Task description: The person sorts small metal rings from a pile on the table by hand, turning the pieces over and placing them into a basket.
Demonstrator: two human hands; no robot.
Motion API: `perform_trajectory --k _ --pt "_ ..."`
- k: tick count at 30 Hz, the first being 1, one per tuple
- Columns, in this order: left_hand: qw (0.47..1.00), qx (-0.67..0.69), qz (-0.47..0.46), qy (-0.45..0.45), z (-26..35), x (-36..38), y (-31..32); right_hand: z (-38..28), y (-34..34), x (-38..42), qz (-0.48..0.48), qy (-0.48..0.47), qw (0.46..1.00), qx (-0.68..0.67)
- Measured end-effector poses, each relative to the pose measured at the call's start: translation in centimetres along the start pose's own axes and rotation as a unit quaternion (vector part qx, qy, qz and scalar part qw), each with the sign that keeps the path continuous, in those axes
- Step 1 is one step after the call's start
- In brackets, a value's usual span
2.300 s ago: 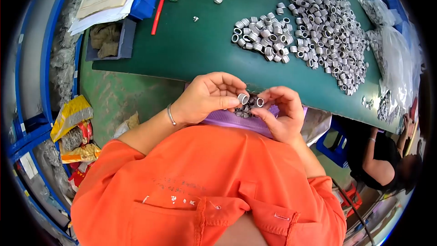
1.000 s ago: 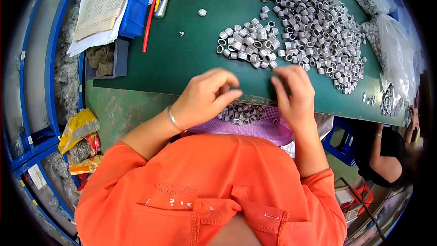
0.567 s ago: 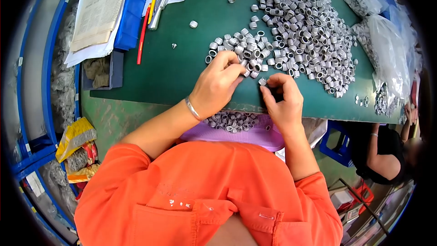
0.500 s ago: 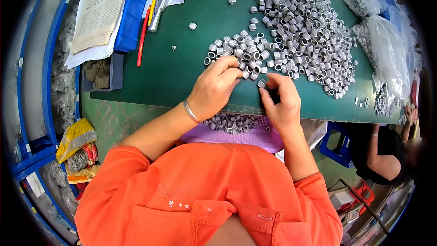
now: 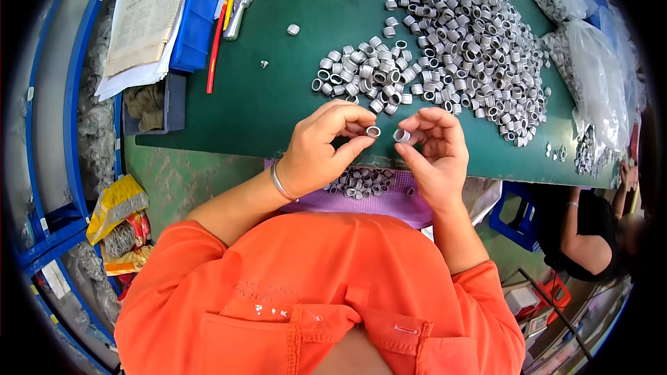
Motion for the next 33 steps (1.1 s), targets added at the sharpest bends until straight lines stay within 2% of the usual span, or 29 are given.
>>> perform_trajectory --k 2,4,7,11,15,17,18,20,21,23,24,26,30,31,33 --pt "0.999 0.032 -0.018 -0.026 0.1 -0.1 0.1 -0.1 0.2 0.1 0.002 0.011 0.999 -0.043" --pt "0.997 0.054 -0.025 -0.05 0.4 0.1 0.0 0.2 0.4 0.3 0.025 0.064 0.987 -0.144" --pt "0.991 0.106 -0.042 -0.076 0.2 0.1 0.0 0.1 0.9 0.3 0.034 0.074 0.972 -0.221" --pt "0.979 0.167 -0.067 -0.099 0.0 0.1 0.3 0.2 1.4 0.4 0.033 0.094 0.97 -0.223" --pt "0.977 0.167 -0.086 -0.098 0.1 0.2 0.3 0.4 1.9 0.5 0.021 0.119 0.963 -0.239" --pt "0.951 0.251 -0.093 -0.158 -0.2 0.1 0.5 0.4 1.8 0.5 0.016 0.13 0.959 -0.253" --pt "0.951 0.25 -0.094 -0.157 -0.3 0.1 0.4 0.6 1.9 0.7 0.015 0.151 0.947 -0.284" --pt "0.882 0.365 -0.151 -0.257 -1.6 0.4 0.8 0.7 2.1 0.8 0.014 0.169 0.934 -0.315" --pt "0.883 0.364 -0.152 -0.255 -1.7 0.3 0.6 0.9 2.2 0.9 0.024 0.192 0.918 -0.347" --pt "0.823 0.441 -0.186 -0.304 -2.0 0.4 1.0 0.9 2.3 1.0 0.034 0.212 0.901 -0.377" --pt "0.824 0.441 -0.186 -0.304 -2.0 0.4 1.0 0.9 2.2 0.9 0.045 0.217 0.893 -0.392" --pt "0.783 0.501 -0.189 -0.318 -1.6 0.4 1.1 0.9 2.1 0.9 0.058 0.221 0.884 -0.407" --pt "0.81 0.446 -0.18 -0.335 -1.3 0.5 1.0 0.8 1.6 1.0 0.056 0.246 0.876 -0.412" --pt "0.841 0.396 -0.198 -0.311 -1.3 0.6 0.9 0.5 1.7 1.1 0.04 0.247 0.876 -0.412" --pt "0.891 0.269 -0.235 -0.28 -1.0 1.0 0.7 0.3 1.3 1.7 -0.058 0.242 0.923 -0.293"
Point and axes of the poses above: each hand's wrist, its own x-axis away from the middle knuckle, its own y-axis out of the palm, z = x × y, the point moved 6 cm from there along -x, towards the middle knuckle, and after that the axes turned 15 degrees about -y, right-handed, at the moved point
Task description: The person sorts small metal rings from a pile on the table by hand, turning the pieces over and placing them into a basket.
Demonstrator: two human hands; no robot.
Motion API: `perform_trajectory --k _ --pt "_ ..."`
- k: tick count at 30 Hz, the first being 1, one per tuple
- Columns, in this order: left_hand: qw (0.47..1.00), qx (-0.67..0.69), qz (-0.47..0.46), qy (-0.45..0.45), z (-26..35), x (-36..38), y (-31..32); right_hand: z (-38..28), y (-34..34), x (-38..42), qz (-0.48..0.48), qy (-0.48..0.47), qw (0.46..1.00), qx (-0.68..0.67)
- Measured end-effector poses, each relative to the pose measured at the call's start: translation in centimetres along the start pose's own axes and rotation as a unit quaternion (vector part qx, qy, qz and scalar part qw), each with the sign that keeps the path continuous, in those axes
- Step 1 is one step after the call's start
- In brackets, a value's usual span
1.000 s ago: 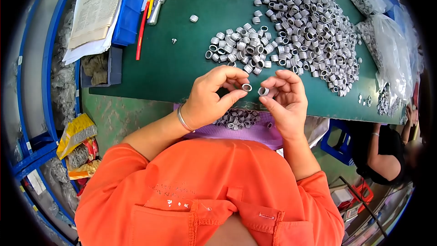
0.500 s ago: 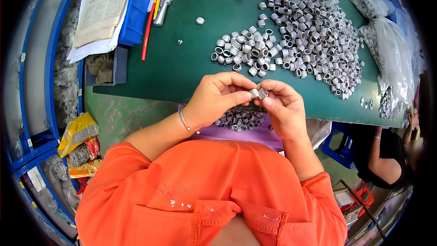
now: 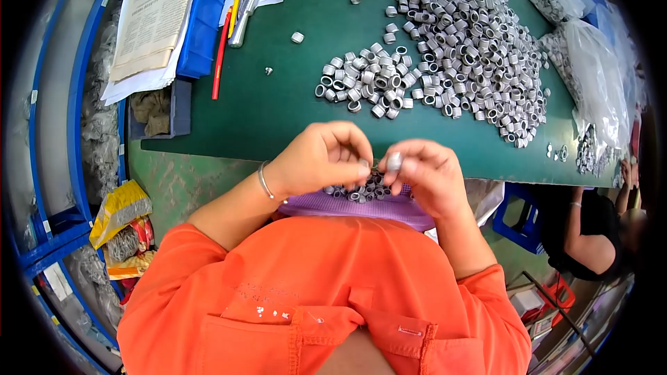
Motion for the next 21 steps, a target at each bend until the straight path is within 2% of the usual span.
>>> perform_trajectory --k 1,2,3,4,5,7,8,10,13,14,16,17,18,19,20,21 --pt "0.991 -0.13 0.002 -0.014 0.2 0.4 0.2 -0.4 0.4 0.4 -0.054 0.009 0.988 0.143" --pt "0.966 -0.257 0.004 -0.027 0.4 0.7 0.5 -1.2 1.2 0.2 -0.116 -0.085 0.954 0.262" --pt "0.926 -0.379 0.006 0.002 1.1 0.9 1.0 -2.0 1.5 0.0 -0.126 -0.162 0.903 0.378" --pt "0.926 -0.378 0.006 0.001 0.9 0.7 1.0 -2.6 2.0 -0.2 -0.134 -0.235 0.831 0.486" --pt "0.891 -0.433 0.102 0.086 1.8 0.4 0.8 -2.7 1.9 -0.6 -0.106 -0.263 0.793 0.54" --pt "0.793 -0.488 0.269 0.248 3.4 0.2 1.1 -2.6 1.5 -1.8 -0.05 -0.31 0.717 0.622" --pt "0.768 -0.489 0.307 0.277 3.7 -0.4 1.1 -2.7 1.7 -2.6 -0.031 -0.329 0.692 0.642" --pt "0.739 -0.503 0.337 0.296 3.9 -1.2 1.3 -2.3 1.6 -3.3 -0.015 -0.356 0.652 0.669" --pt "0.711 -0.532 0.32 0.33 3.4 -1.6 1.2 -2.5 1.6 -3.2 -0.024 -0.374 0.634 0.677" --pt "0.711 -0.533 0.32 0.33 3.3 -1.5 1.1 -2.5 1.4 -3.0 -0.023 -0.374 0.634 0.677" --pt "0.766 -0.499 0.28 0.292 3.1 -1.4 0.7 -2.5 0.6 -2.8 -0.013 -0.345 0.673 0.654" --pt "0.767 -0.499 0.28 0.292 3.1 -1.2 1.0 -2.5 0.1 -2.7 0.011 -0.294 0.72 0.628" --pt "0.855 -0.383 0.251 0.244 2.7 -1.3 0.4 -2.4 0.3 -2.4 0.012 -0.293 0.72 0.629" --pt "0.922 -0.258 0.216 0.19 2.1 -1.6 -0.2 -2.1 -0.5 -2.2 0.058 -0.263 0.809 0.523" --pt "0.923 -0.257 0.216 0.188 1.7 -1.8 -0.3 -1.6 -1.2 -2.0 0.103 -0.227 0.879 0.406" --pt "0.949 -0.17 0.178 0.198 1.3 -2.0 -0.5 -1.7 -1.0 -1.7 0.085 -0.244 0.881 0.397"
Point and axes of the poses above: each hand's wrist, its own x-axis away from the middle knuckle, its own y-axis out of the palm, z = x × y, the point moved 6 cm from there along -x, towards the middle knuckle, and after that the axes turned 15 degrees about -y, right-handed, at the moved point
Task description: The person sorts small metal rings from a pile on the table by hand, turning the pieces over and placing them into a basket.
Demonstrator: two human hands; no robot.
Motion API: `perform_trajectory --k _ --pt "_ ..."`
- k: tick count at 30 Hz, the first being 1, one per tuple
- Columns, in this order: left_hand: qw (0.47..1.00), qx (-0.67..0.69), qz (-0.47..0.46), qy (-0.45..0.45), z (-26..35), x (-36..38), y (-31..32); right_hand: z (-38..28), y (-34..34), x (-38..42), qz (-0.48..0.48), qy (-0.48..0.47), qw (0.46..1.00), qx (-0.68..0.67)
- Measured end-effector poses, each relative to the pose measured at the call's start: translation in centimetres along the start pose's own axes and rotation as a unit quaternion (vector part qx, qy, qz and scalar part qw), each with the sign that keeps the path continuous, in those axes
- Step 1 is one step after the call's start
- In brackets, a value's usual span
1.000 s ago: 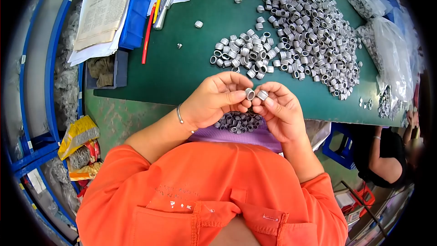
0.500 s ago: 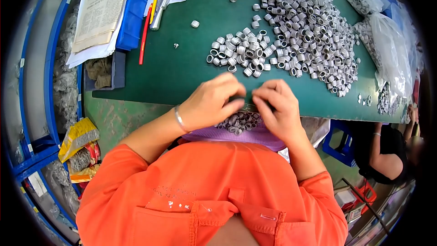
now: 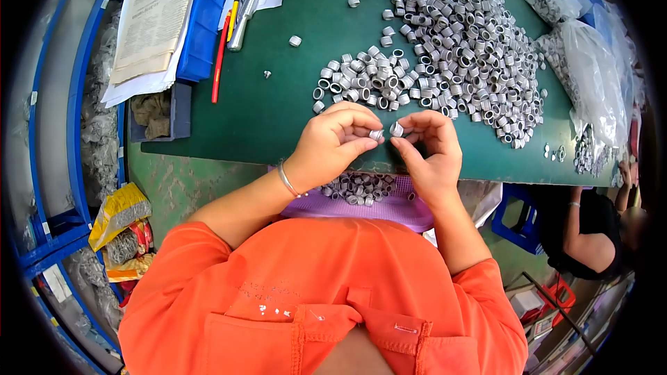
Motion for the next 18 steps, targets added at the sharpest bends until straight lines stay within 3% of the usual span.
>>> perform_trajectory --k 1,2,3,5,14,18 --pt "0.995 0.096 -0.02 -0.004 -0.2 -0.1 0.0 -0.1 0.0 0.2 0.0 0.001 1.0 0.0" --pt "0.983 0.168 -0.031 -0.071 -0.9 0.1 0.1 -0.5 0.0 0.2 0.004 -0.022 1.0 -0.014" --pt "0.983 0.169 -0.03 -0.072 -0.5 0.2 0.1 -0.9 0.0 0.2 0.008 -0.046 0.998 -0.029" --pt "0.963 0.205 -0.047 -0.165 -1.1 0.4 0.2 -1.2 0.1 0.3 -0.001 -0.055 0.998 -0.034" --pt "0.946 0.256 -0.062 -0.187 -1.4 0.7 0.2 -1.4 0.3 0.4 0.006 -0.035 0.994 -0.103" --pt "0.933 0.29 -0.082 -0.194 -1.4 0.8 0.4 -0.8 0.4 0.5 0.023 0.05 0.968 -0.246"
Point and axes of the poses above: each hand's wrist, its own x-axis away from the middle knuckle, its own y-axis out of the palm, z = x × y, the point moved 6 cm from there along -x, towards the middle knuckle, and after that the axes turned 15 degrees about -y, right-handed, at the moved point
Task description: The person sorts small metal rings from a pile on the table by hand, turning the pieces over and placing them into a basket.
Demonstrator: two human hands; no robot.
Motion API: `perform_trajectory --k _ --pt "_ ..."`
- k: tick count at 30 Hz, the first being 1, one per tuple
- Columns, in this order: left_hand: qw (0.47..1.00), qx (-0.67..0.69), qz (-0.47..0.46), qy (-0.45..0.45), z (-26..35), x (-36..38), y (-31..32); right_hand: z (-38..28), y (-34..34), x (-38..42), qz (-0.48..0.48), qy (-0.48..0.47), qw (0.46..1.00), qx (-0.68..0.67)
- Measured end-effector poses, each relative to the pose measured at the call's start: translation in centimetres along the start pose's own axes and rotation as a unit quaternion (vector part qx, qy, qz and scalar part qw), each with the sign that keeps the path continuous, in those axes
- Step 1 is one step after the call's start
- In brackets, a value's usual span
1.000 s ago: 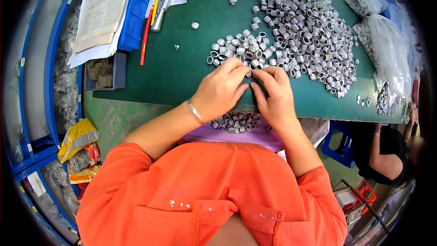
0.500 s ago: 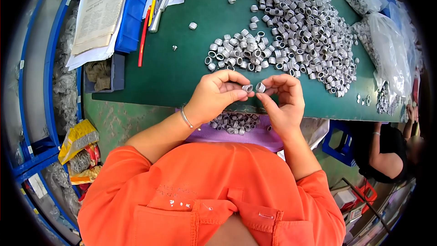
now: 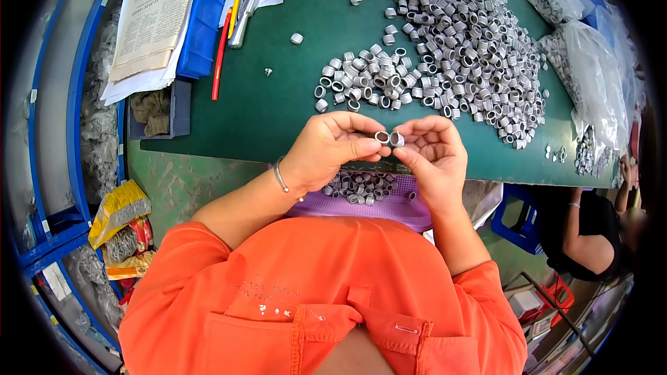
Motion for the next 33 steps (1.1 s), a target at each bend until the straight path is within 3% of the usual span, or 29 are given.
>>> perform_trajectory --k 7,19,23,25,26,27,29,31,32,33 --pt "0.996 0.067 -0.045 -0.027 -0.2 0.0 0.2 1.3 -0.3 0.4 0.038 0.099 0.99 -0.093" --pt "0.977 0.159 -0.102 -0.093 -1.0 -0.4 -0.1 2.3 -0.3 0.6 0.059 0.151 0.959 -0.231" --pt "0.985 0.138 -0.068 -0.085 -0.8 0.0 -0.3 2.0 0.1 0.8 0.019 0.142 0.966 -0.216" --pt "0.997 -0.02 -0.041 -0.063 -0.2 0.9 -0.2 1.4 0.0 0.8 -0.01 0.133 0.972 -0.192" --pt "0.988 -0.14 -0.035 -0.049 0.4 1.5 0.2 0.9 0.1 0.9 -0.086 0.12 0.982 -0.12" --pt "0.971 -0.23 -0.028 -0.053 0.2 1.9 -0.1 0.4 0.6 0.9 -0.162 0.105 0.98 -0.048" --pt "0.871 -0.474 0.078 0.104 2.1 3.0 0.1 0.0 1.1 0.5 -0.173 0.102 0.98 0.01" --pt "0.764 -0.528 0.232 0.289 4.1 3.9 -0.3 -0.6 1.8 -0.9 -0.244 -0.033 0.936 0.25" --pt "0.73 -0.522 0.301 0.323 4.9 4.2 -0.4 -0.6 2.6 -1.6 -0.257 -0.109 0.907 0.316" --pt "0.706 -0.522 0.341 0.336 5.6 4.1 -0.7 0.2 3.3 -2.2 -0.258 -0.112 0.907 0.315"
Point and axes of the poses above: each hand's wrist, its own x-axis away from the middle knuckle, its own y-axis out of the palm, z = x × y, the point moved 6 cm from there along -x, towards the middle knuckle, and after that the axes turned 15 degrees about -y, right-handed, at the moved point
